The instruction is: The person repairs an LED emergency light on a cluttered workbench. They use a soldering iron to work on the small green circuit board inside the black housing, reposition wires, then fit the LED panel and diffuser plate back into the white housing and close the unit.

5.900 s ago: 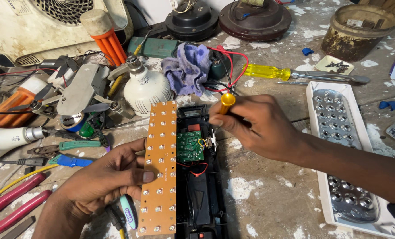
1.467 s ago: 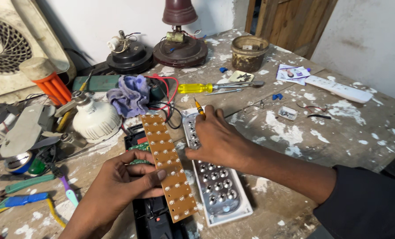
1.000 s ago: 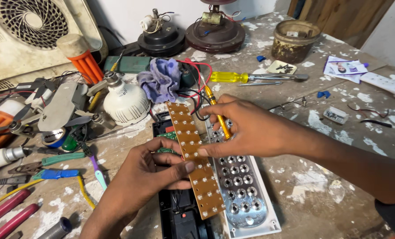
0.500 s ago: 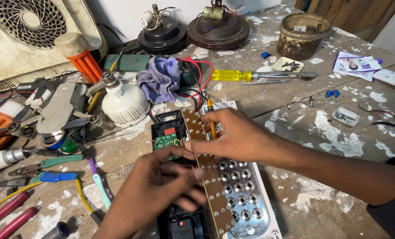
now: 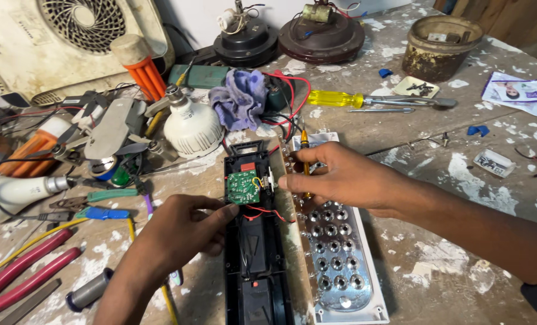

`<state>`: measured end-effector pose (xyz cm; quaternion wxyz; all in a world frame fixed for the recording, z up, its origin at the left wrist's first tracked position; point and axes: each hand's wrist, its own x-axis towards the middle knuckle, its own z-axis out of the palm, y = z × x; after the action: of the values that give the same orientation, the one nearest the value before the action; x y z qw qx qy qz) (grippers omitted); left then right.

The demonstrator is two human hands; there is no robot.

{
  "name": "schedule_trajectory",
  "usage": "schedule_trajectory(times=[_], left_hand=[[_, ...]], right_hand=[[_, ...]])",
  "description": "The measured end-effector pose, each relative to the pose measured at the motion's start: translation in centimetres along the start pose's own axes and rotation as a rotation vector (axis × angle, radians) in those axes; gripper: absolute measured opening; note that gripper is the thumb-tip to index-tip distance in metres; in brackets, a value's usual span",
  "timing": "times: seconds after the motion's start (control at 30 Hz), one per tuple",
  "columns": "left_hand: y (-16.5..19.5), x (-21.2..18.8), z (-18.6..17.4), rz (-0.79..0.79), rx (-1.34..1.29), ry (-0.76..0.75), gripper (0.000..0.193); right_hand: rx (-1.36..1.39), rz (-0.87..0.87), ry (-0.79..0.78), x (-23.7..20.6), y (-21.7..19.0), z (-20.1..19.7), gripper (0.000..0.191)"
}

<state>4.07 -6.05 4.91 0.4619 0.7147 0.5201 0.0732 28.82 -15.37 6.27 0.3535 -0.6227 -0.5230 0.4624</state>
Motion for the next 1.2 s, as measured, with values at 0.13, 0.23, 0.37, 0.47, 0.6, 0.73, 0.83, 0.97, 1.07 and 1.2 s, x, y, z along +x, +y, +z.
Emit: schedule_trajectory(times=[0.13, 0.23, 0.37, 0.47, 0.6, 0.73, 0.83, 0.97, 1.07, 1.2], left_hand=[[-0.5, 0.4, 0.1, -0.035, -0.173, -0.021, 0.048], [-1.1, 1.1, 0.4, -0.056, -0.197, -0.005, 0.045], [-2.1, 2.2, 0.9, -0.011, -0.149, -0.028, 0.034], [-2.1, 2.3, 0.9, 0.010, -0.091, -0.031, 0.030], [-0.2, 1.1, 0.9, -0.003, 0.036, 0.015, 0.028], [2.6, -1.0, 1.3, -0.069, 0.266, 0.136, 0.036], [4.2, -2.2, 1.6, -0.107, 0.226, 0.178, 0.036], [5.1, -2.8, 2.2, -0.005, 0.051, 0.197, 0.038], [5.3, -2.8, 2.3, 0.076, 0.018, 0.226, 0.041], [5.8, -2.6, 2.5, 0.198, 0.118, 0.297, 0.037]], right_hand=[[0.055, -0.024, 0.010, -0.1, 0.5, 0.1, 0.043], [0.115, -0.072, -0.010, -0.1, 0.9, 0.2, 0.043], [0.077, -0.030, 0.033, -0.4, 1.3, 0.1, 0.044], [0.088, -0.002, 0.031, -0.8, 1.4, -0.3, 0.044], [0.111, 0.053, 0.059, -0.9, 1.6, -0.6, 0.045], [0.105, 0.049, -0.010, -0.9, 1.9, -1.2, 0.049], [0.084, 0.103, 0.005, -0.8, 2.2, -1.6, 0.051], [0.047, 0.126, 0.033, -0.9, 2.7, -2.0, 0.052], [0.072, 0.083, 0.089, -1.0, 3.1, -2.0, 0.059], [-0.091, 0.114, 0.118, -1.3, 3.1, -2.8, 0.073]])
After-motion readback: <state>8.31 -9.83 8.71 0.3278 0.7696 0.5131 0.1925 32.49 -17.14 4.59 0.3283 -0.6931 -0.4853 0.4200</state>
